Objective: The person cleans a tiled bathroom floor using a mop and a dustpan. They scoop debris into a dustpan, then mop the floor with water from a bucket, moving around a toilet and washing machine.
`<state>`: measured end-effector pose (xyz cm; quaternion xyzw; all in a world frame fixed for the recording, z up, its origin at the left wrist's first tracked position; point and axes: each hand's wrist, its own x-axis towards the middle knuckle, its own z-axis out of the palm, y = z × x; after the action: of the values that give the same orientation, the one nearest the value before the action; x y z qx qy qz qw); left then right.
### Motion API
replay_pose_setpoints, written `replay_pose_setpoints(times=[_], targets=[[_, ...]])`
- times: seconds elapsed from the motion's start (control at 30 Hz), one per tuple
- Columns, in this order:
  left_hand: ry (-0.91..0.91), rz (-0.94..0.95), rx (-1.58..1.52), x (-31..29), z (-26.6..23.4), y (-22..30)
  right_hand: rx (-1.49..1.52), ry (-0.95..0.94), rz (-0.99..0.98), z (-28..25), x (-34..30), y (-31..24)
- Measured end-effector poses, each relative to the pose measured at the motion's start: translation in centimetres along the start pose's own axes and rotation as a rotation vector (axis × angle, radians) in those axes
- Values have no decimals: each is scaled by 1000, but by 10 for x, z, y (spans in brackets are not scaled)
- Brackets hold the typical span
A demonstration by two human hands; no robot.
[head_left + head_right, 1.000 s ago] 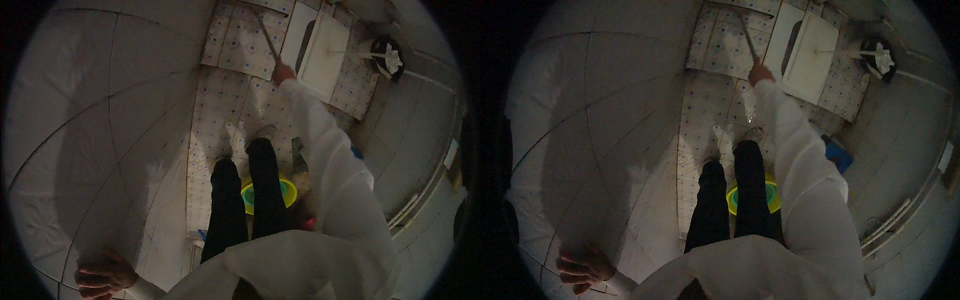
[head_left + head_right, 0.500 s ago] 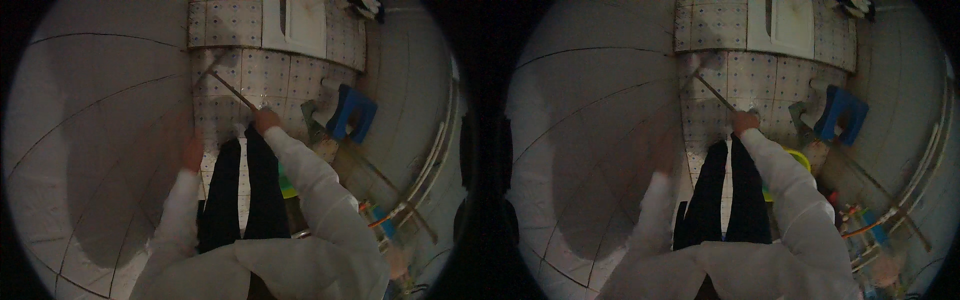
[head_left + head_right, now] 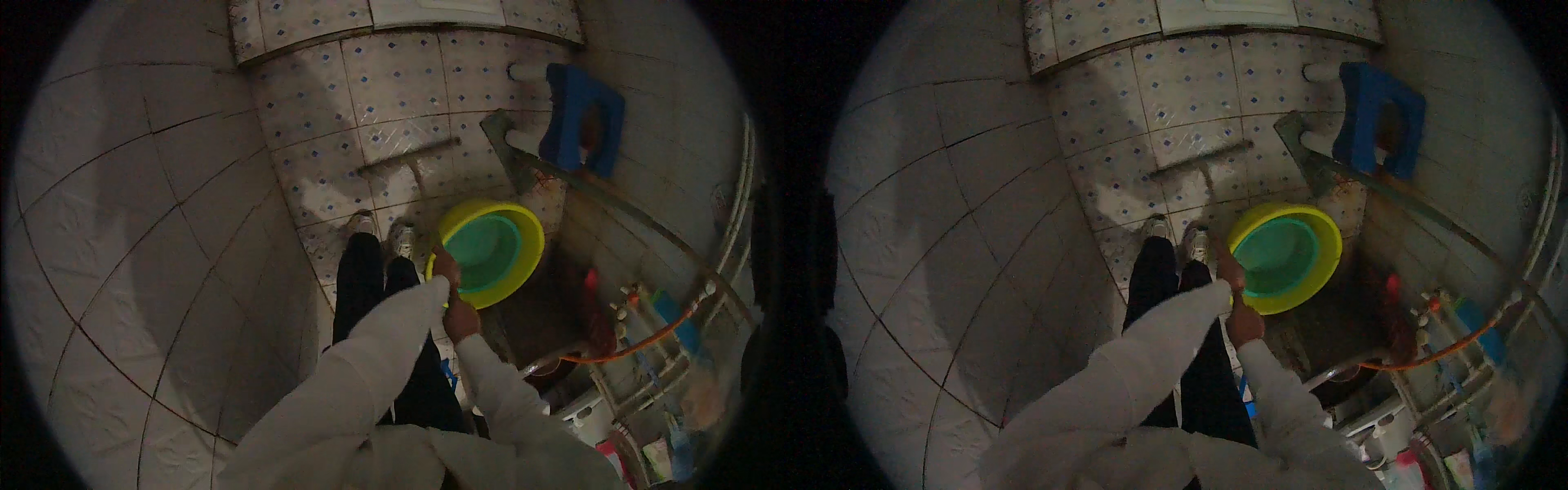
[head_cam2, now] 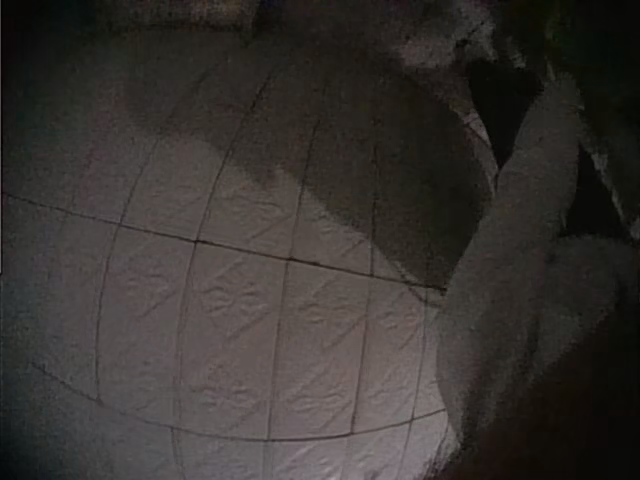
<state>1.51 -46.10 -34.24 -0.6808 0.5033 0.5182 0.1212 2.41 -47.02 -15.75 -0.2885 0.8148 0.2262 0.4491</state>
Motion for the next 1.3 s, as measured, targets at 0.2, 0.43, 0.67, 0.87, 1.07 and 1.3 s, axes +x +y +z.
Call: replay_pose_setpoints(times=[0.2, 0.43, 0.67, 0.87, 1.07, 1.3], targets=[[-170, 352, 123, 1, -17, -8, -21, 4, -52, -45, -35, 13], [330, 607, 288, 264, -176, 75, 1100, 184, -646, -115, 154, -129], [360, -215, 349, 141, -25, 23, 765, -59, -42, -7, 92, -39], [-332, 138, 11, -49, 8, -57, 458, -101, 73, 7, -49, 44], [225, 421, 66, 79, -95, -68, 349, 111, -362, -65, 18, -67], [612, -170, 321, 217, -173, -34, 280, 97, -567, -46, 98, -170]])
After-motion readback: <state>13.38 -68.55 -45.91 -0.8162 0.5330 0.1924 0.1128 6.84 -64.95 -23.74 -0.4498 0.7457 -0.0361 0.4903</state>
